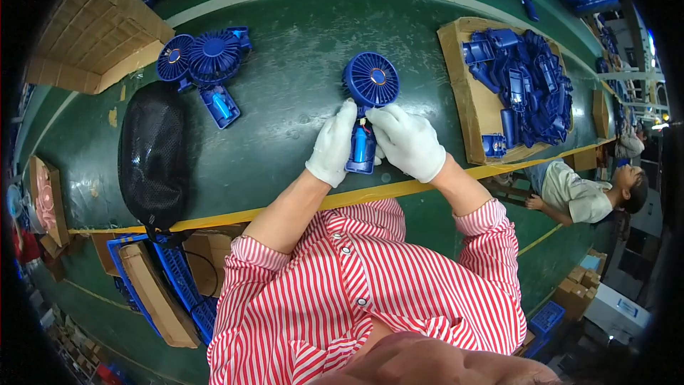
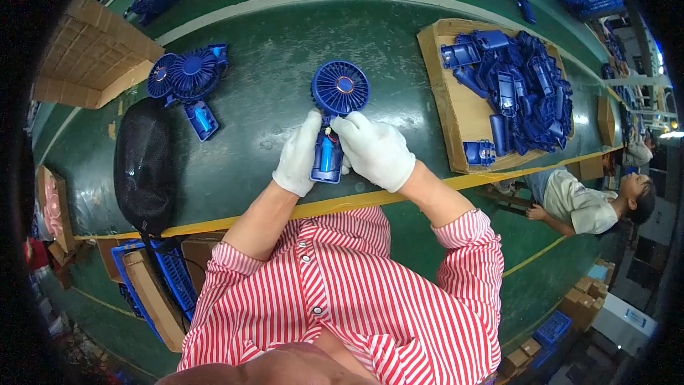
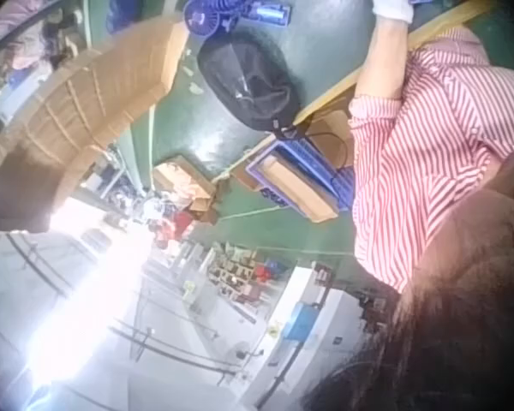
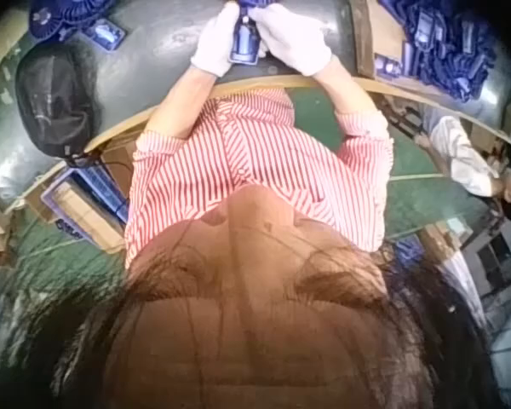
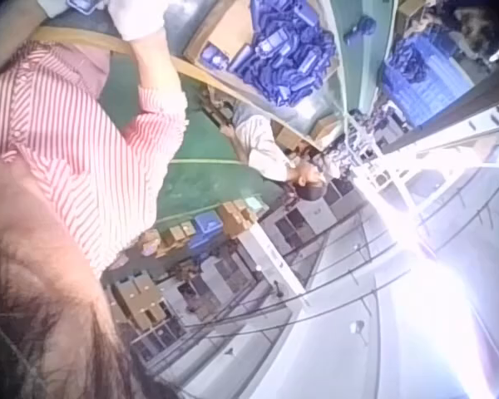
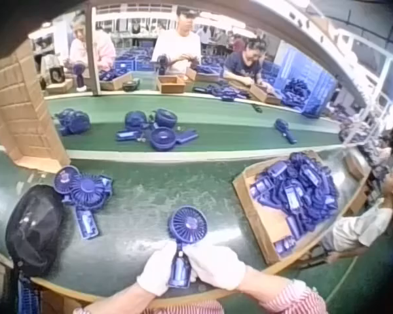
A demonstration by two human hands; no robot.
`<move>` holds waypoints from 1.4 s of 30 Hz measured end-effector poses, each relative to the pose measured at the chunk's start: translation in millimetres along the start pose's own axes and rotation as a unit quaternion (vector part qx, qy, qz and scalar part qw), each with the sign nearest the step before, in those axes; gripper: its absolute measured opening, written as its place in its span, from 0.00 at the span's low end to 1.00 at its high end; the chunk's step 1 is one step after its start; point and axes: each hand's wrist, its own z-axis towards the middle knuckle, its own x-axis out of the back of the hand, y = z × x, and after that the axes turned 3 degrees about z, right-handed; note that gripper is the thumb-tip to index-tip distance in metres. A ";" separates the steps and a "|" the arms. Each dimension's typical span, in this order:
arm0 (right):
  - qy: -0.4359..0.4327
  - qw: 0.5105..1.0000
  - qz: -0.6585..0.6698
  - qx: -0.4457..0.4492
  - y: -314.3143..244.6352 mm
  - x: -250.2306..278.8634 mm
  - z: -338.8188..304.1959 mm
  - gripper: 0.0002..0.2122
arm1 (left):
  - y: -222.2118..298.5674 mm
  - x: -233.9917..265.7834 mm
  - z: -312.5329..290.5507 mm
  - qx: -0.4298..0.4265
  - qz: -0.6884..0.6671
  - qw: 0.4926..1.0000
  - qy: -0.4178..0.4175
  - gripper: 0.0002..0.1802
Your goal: The person assembles portable electric fans by fitting internal components and casing pieces together by hand, tests their operation, and places the assembled fans onto the conveyor belt.
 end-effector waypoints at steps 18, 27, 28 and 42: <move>-0.044 0.999 0.007 0.016 -3.5 -3.4 7.7 0.12 | -1.4 5.7 0.5 0.020 0.061 0.998 -0.029 0.30; 0.031 0.998 0.010 -0.060 5.1 1.2 -8.7 0.03 | -1.1 -7.7 5.2 0.016 0.054 0.998 -0.039 0.21; 0.006 0.998 -0.017 -0.055 1.1 6.5 -7.2 0.03 | -0.5 -12.2 4.8 0.009 0.062 0.998 -0.029 0.21; 0.184 0.974 -0.047 -0.123 49.8 78.8 -43.6 0.09 | -3.8 -9.2 -2.2 0.005 0.039 0.999 0.010 0.18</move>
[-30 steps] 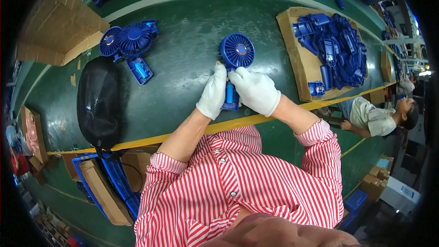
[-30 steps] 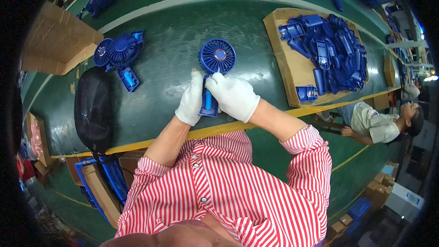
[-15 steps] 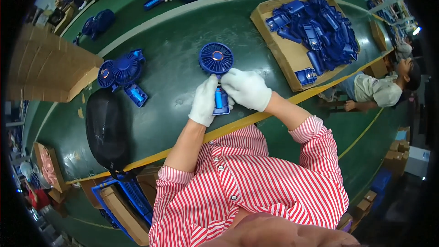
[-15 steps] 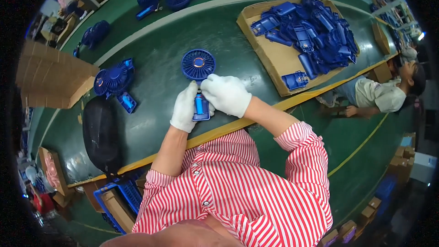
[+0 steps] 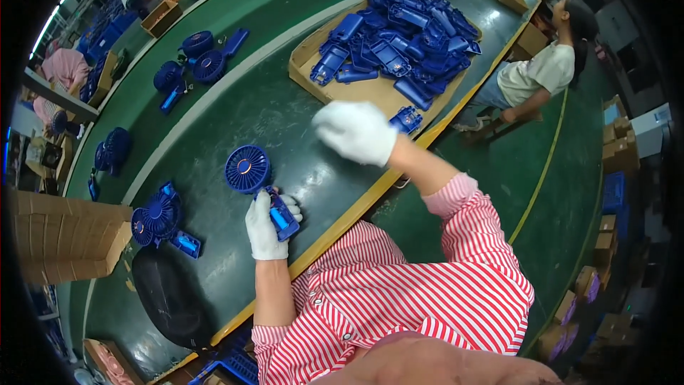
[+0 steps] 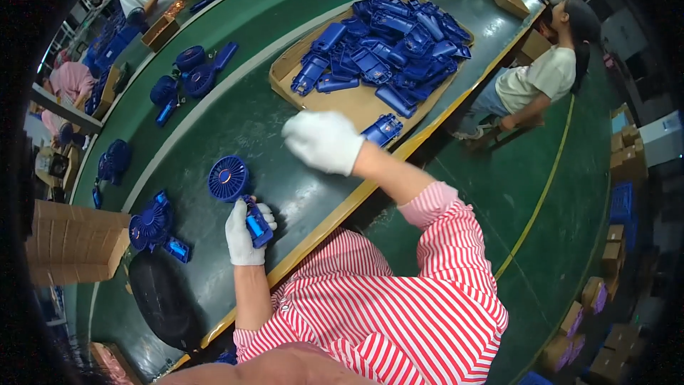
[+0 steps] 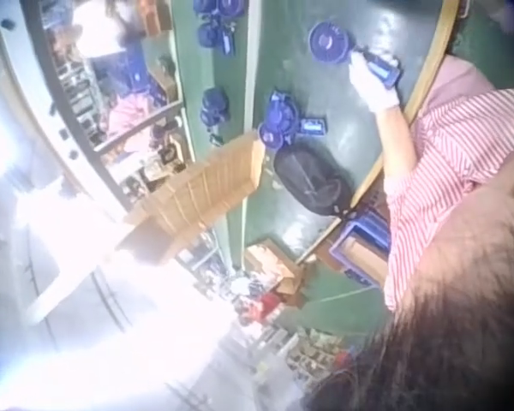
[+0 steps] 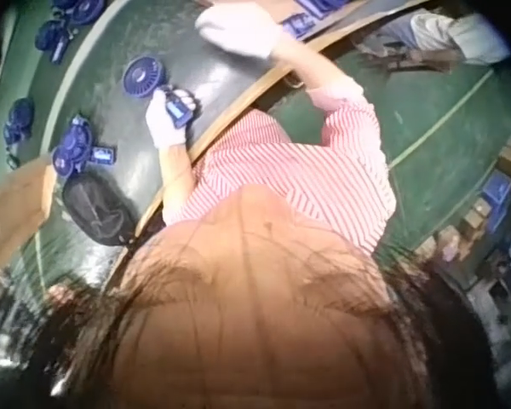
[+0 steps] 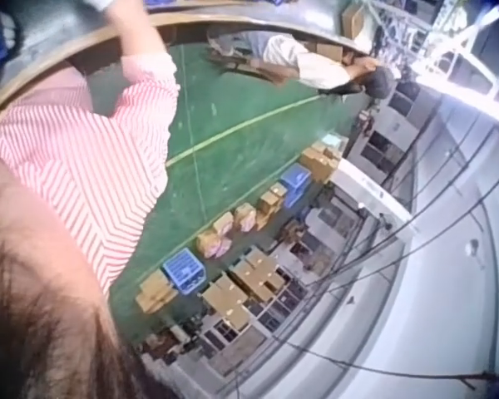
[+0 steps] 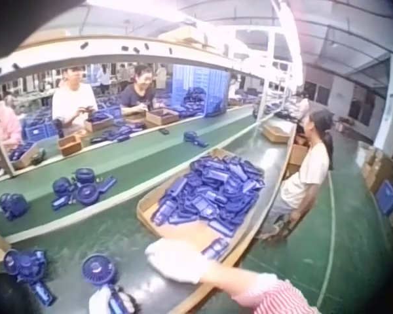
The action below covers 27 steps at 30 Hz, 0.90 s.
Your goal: The person assembles portable electric fans by fitting internal components and casing pieces together by hand, tests their operation, and places the assembled fans onto the conveyor belt.
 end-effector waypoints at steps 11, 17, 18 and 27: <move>-0.256 0.920 -0.206 -0.212 61.9 54.9 -26.3 0.20 | -4.6 8.8 13.0 0.018 -0.106 0.993 -0.040 0.18; -0.178 0.943 -0.188 -0.209 48.9 52.3 -22.7 0.15 | -3.6 4.1 6.9 -0.003 -0.090 0.996 -0.001 0.17; -0.127 0.955 -0.189 -0.188 52.6 50.6 -25.8 0.13 | -3.6 2.1 8.5 0.002 -0.090 0.996 -0.001 0.17; -0.100 0.895 0.408 -0.149 -21.9 6.9 -6.4 0.12 | -3.9 11.5 8.1 -0.010 -0.120 0.993 0.003 0.15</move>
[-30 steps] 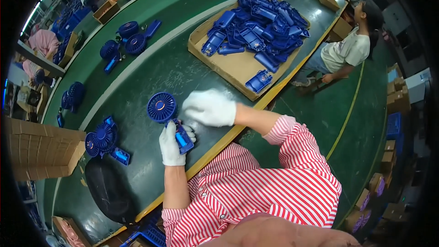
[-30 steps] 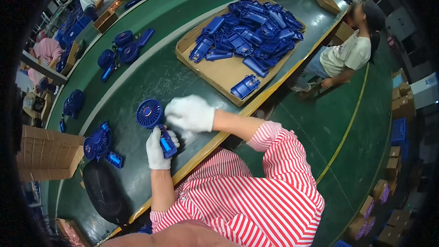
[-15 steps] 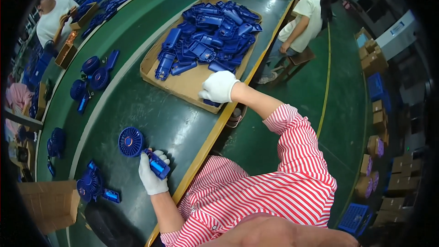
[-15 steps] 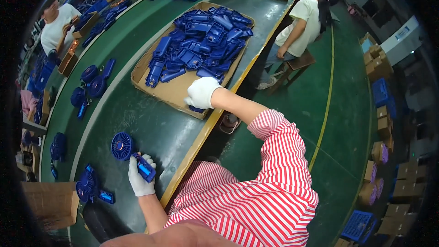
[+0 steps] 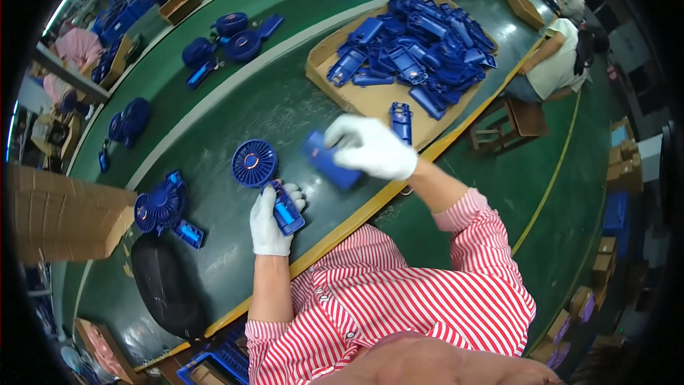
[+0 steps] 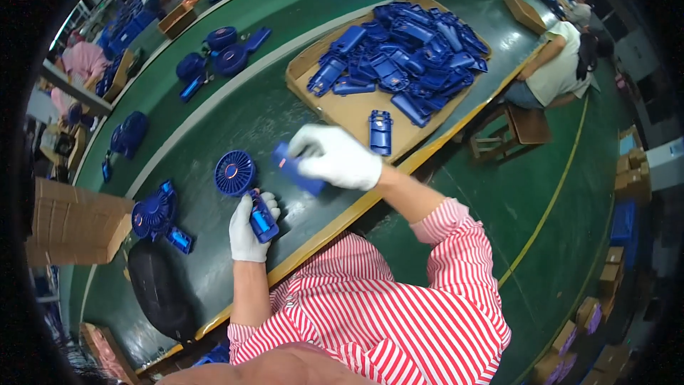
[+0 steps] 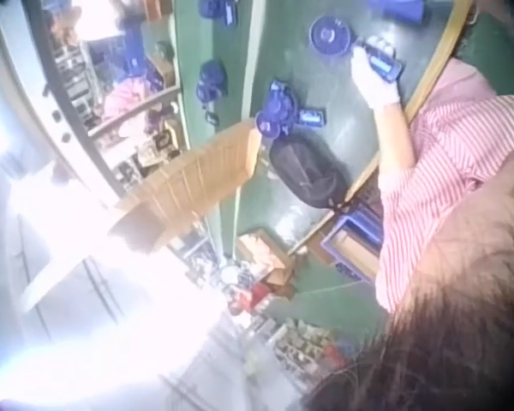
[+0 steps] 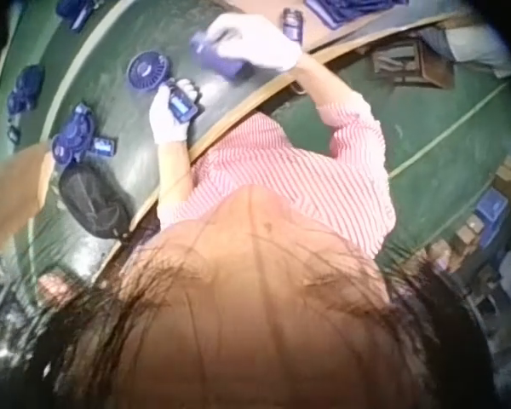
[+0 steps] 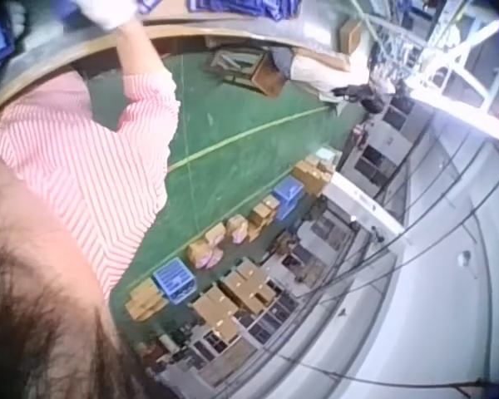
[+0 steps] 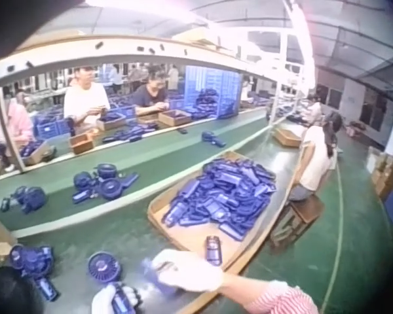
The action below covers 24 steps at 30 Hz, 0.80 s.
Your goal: The person assembles portable electric fans by fitting internal components and casing pieces together by hand, tests their operation, and places the assembled fans onto the conveyor belt.
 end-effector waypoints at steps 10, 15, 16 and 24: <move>-0.053 0.939 -0.324 0.100 36.3 -85.1 18.8 0.21 | 0.5 16.6 -2.6 -0.058 0.020 0.998 0.025 0.14; -0.161 0.913 -0.374 0.019 21.4 -93.7 10.8 0.31 | -2.1 10.3 -3.7 -0.079 0.034 0.994 0.075 0.12; -0.163 0.918 -0.360 0.018 19.3 -93.5 9.7 0.30 | -1.3 10.3 -4.5 -0.077 0.033 0.994 0.075 0.12; -0.188 0.932 -0.311 -0.001 11.2 -84.4 11.7 0.29 | -2.1 9.2 -3.0 -0.079 0.029 0.993 0.079 0.13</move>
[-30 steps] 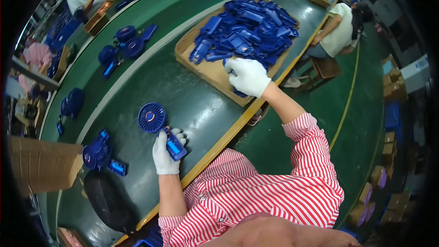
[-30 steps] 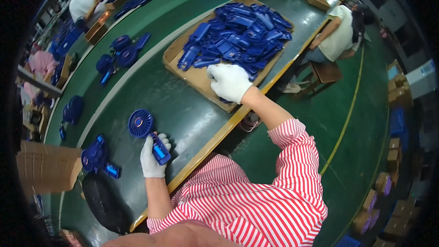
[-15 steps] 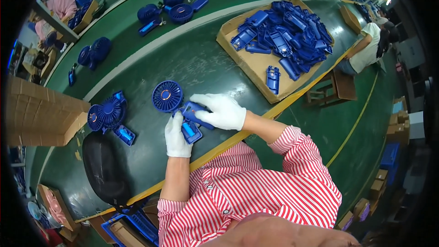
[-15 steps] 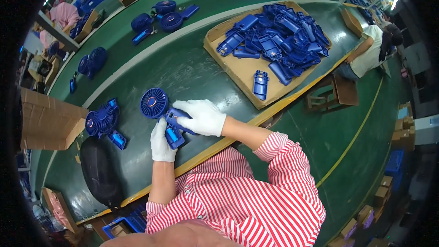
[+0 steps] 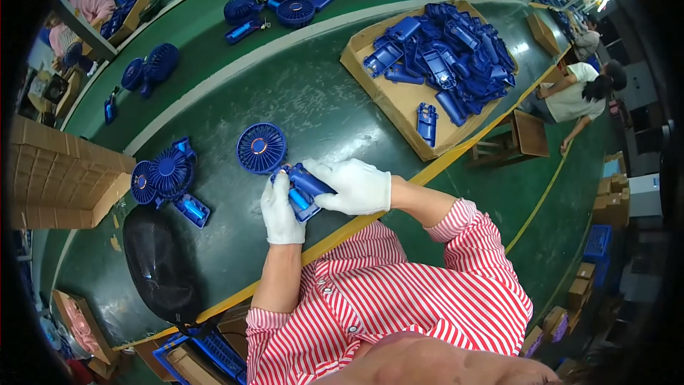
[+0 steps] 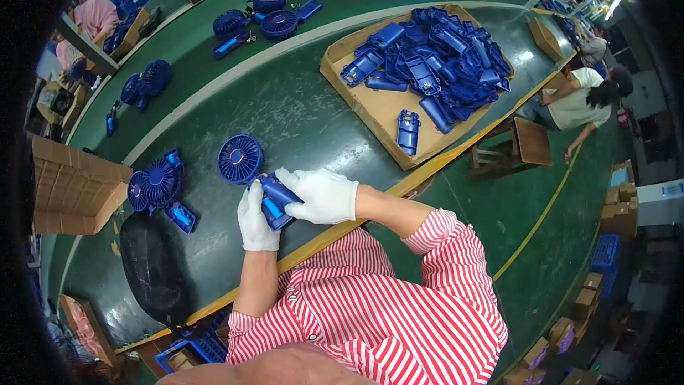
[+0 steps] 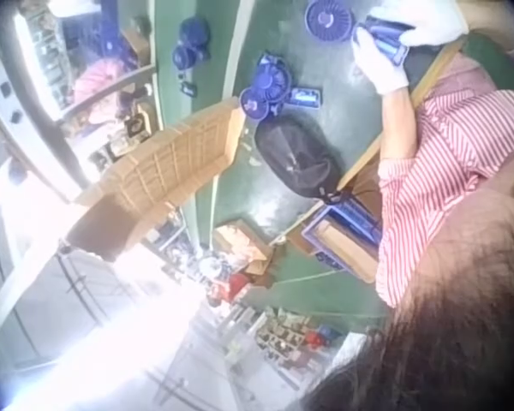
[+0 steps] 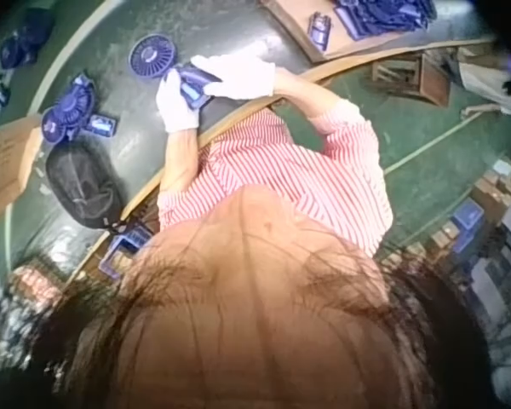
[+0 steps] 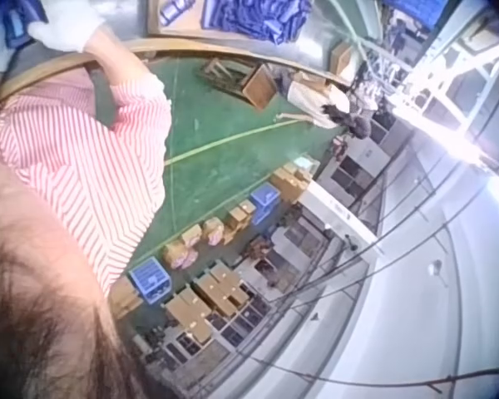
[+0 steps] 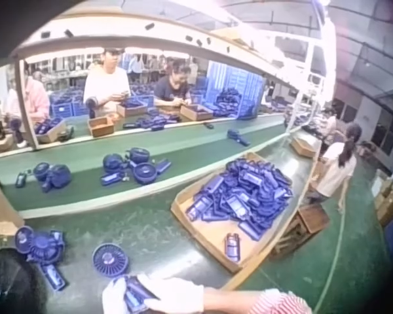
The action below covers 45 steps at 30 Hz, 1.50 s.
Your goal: The person assembles portable electric fans by fitting internal components and casing pieces together by hand, tests their operation, and places the assembled fans onto the conveyor belt.
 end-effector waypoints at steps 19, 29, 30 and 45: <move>0.101 0.981 -0.166 0.004 -17.0 -20.0 3.2 0.27 | -11.9 5.8 10.6 0.054 -0.192 0.971 -0.130 0.40; 0.105 0.968 -0.226 -0.006 -29.7 -13.7 6.2 0.27 | -10.0 -1.4 12.0 0.038 -0.204 0.958 -0.197 0.44; 0.100 0.968 -0.228 -0.014 -31.6 -15.5 8.0 0.27 | -9.2 -0.1 12.1 0.059 -0.214 0.955 -0.195 0.44; 0.071 0.957 -0.280 0.008 -20.9 -29.7 18.2 0.29 | -2.4 -4.4 4.6 0.048 -0.194 0.959 -0.202 0.44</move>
